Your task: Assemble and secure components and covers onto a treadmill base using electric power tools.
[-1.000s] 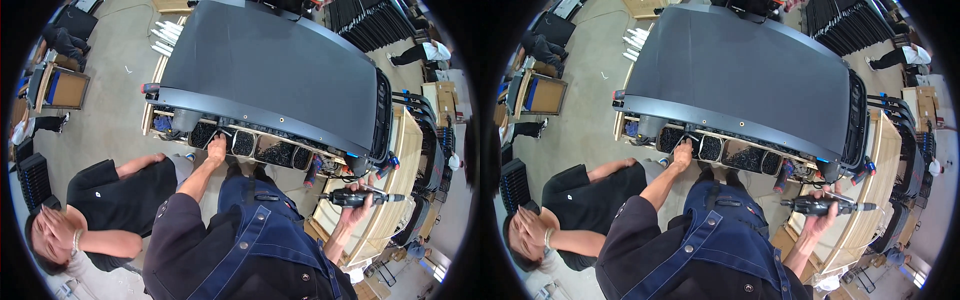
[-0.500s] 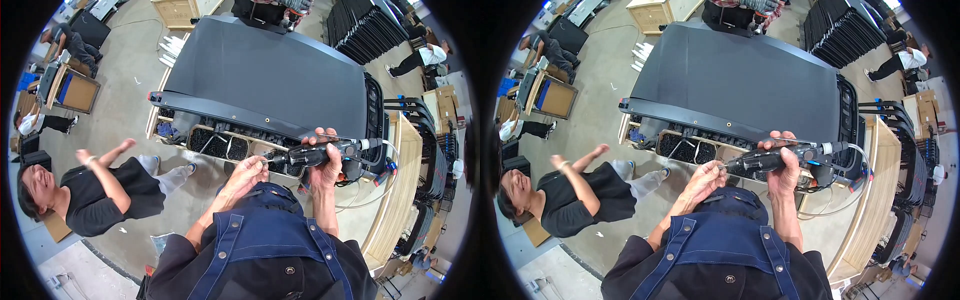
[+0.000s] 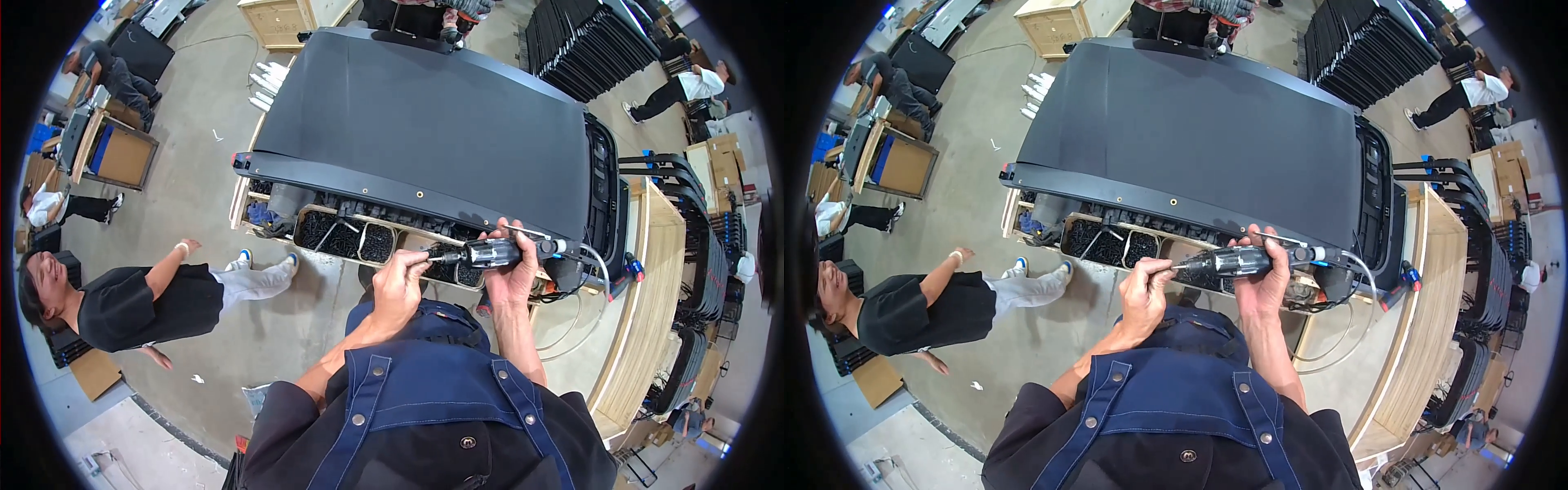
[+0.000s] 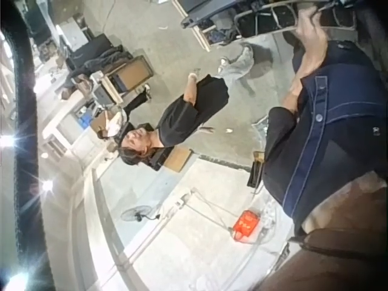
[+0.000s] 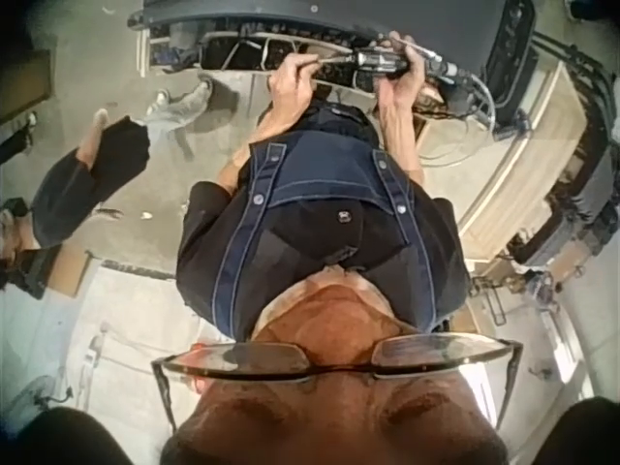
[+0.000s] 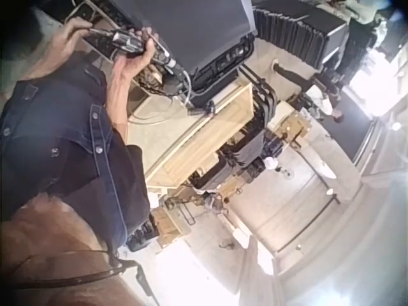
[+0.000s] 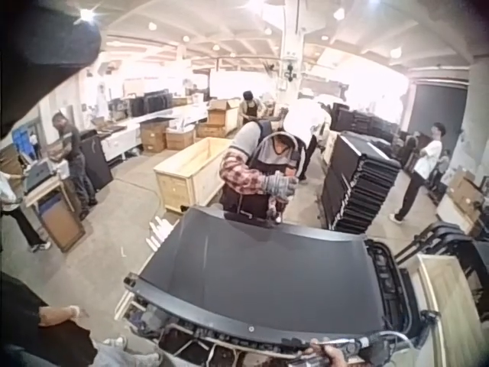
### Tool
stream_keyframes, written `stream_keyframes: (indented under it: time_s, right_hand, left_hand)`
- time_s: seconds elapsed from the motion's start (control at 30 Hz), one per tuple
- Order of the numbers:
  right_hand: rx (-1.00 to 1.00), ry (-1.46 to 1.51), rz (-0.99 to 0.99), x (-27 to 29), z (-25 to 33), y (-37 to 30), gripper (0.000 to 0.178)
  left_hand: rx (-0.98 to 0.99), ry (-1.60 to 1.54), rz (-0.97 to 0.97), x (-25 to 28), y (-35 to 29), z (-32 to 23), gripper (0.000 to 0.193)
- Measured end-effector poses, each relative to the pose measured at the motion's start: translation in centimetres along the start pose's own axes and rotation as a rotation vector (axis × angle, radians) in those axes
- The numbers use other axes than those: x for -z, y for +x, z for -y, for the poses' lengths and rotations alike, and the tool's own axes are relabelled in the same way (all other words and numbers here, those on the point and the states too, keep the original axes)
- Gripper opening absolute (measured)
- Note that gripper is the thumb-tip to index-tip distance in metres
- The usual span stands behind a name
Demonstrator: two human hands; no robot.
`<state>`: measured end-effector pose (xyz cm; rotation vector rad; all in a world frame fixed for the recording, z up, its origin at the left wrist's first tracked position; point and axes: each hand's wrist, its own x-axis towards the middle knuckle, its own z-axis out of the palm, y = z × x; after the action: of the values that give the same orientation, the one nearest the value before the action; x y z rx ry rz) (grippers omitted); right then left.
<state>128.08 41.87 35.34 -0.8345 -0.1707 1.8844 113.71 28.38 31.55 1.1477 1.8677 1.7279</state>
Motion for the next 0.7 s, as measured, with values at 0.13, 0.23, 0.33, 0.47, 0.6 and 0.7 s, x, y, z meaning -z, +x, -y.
stream_keyframes:
  time_s: [0.13, 0.23, 0.33, 0.47, 0.6, 0.7]
  right_hand:
    - [0.102, -0.088, 0.016, 0.6, -0.5, 1.1, 0.043]
    - [0.224, -0.203, 0.118, -2.3, -0.8, 1.8, 0.048]
    - [0.480, -0.448, 0.314, -5.6, -1.6, 2.8, 0.049]
    - [0.557, -0.733, 0.512, -8.3, -4.0, 4.9, 0.048]
    - [0.458, -0.865, 0.582, -10.2, -4.5, 5.9, 0.043]
    - [0.419, -0.909, 0.657, -11.5, -4.9, 7.3, 0.041]
  left_hand:
    - [0.406, -0.366, 0.177, 0.3, 1.7, 2.3, 0.019]
    - [0.939, -1.115, 0.219, -1.4, 3.7, 5.4, 0.028]
    - [1.069, -1.511, 0.167, -4.0, 6.3, 6.5, 0.028]
    - [1.160, -1.623, 0.085, -6.0, 8.1, 8.3, 0.033]
    - [1.127, -1.464, 0.044, -5.5, 7.6, 8.8, 0.041]
    - [1.201, -1.097, 0.119, -3.4, 7.2, 8.9, 0.050]
